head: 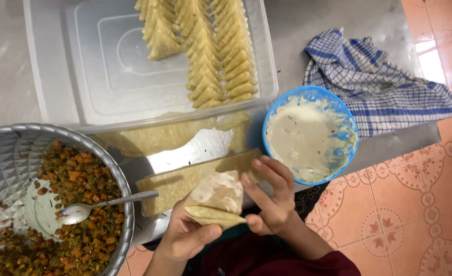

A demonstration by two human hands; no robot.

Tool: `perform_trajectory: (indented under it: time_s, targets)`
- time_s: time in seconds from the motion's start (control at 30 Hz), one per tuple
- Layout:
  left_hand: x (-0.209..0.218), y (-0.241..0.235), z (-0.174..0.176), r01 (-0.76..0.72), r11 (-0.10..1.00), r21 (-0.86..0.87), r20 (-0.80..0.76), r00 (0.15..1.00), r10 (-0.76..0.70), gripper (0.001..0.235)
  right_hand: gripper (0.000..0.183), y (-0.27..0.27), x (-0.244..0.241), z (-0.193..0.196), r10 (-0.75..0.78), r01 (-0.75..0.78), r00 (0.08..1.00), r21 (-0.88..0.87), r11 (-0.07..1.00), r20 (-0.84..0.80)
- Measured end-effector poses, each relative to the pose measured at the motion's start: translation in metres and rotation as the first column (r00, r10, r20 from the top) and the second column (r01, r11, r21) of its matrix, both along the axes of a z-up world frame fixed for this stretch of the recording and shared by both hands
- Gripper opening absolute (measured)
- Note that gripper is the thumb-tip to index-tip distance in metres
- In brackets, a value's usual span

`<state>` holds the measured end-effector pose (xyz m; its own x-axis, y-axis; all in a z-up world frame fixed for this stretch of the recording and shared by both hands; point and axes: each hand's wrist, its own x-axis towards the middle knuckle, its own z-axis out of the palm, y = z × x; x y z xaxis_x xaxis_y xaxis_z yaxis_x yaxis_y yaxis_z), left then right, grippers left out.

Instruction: Filling and folding samosa pastry sheets into triangles and sealing them with paste

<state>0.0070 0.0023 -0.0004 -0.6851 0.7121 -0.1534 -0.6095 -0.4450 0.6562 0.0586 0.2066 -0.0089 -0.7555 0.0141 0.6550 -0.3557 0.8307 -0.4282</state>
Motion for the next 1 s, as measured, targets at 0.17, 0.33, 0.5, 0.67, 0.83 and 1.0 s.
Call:
perform_trajectory:
  time_s: [0.17, 0.33, 0.5, 0.67, 0.83, 1.0]
  targets:
    - [0.003, 0.007, -0.002, -0.051, 0.987, 0.150, 0.065, 0.997, 0.042, 0.080, 0.048, 0.000, 0.007, -0.006, 0.096, -0.057, 0.993, -0.419, 0.906, 0.072]
    - [0.007, 0.031, 0.002, -0.124, 0.987, 0.103, -0.110, 0.985, 0.135, 0.062, 0.080, -0.023, 0.038, -0.060, 0.282, -0.176, 0.957, -0.913, 0.368, -0.071]
    - [0.007, 0.018, -0.012, -0.180, 0.973, -0.144, -0.110, 0.980, 0.165, 0.041, 0.065, -0.023, 0.020, -0.031, 0.289, -0.093, 0.957, -0.923, 0.373, 0.020]
    - [-0.024, 0.005, 0.010, -0.342, 0.812, -0.474, -0.772, 0.604, -0.196, 0.038, 0.051, -0.012, 0.004, -0.013, 0.382, -0.036, 0.921, -0.957, 0.288, 0.080]
    - [-0.023, 0.007, 0.001, -0.398, 0.857, -0.328, -0.909, 0.380, -0.172, 0.043, 0.057, -0.005, -0.001, -0.002, 0.488, -0.055, 0.872, -0.990, 0.131, 0.016]
    - [-0.004, 0.009, -0.027, -0.477, 0.766, -0.432, -0.804, 0.589, -0.086, 0.055, 0.070, -0.006, 0.002, 0.000, 0.531, -0.112, 0.847, -0.985, 0.131, -0.026]
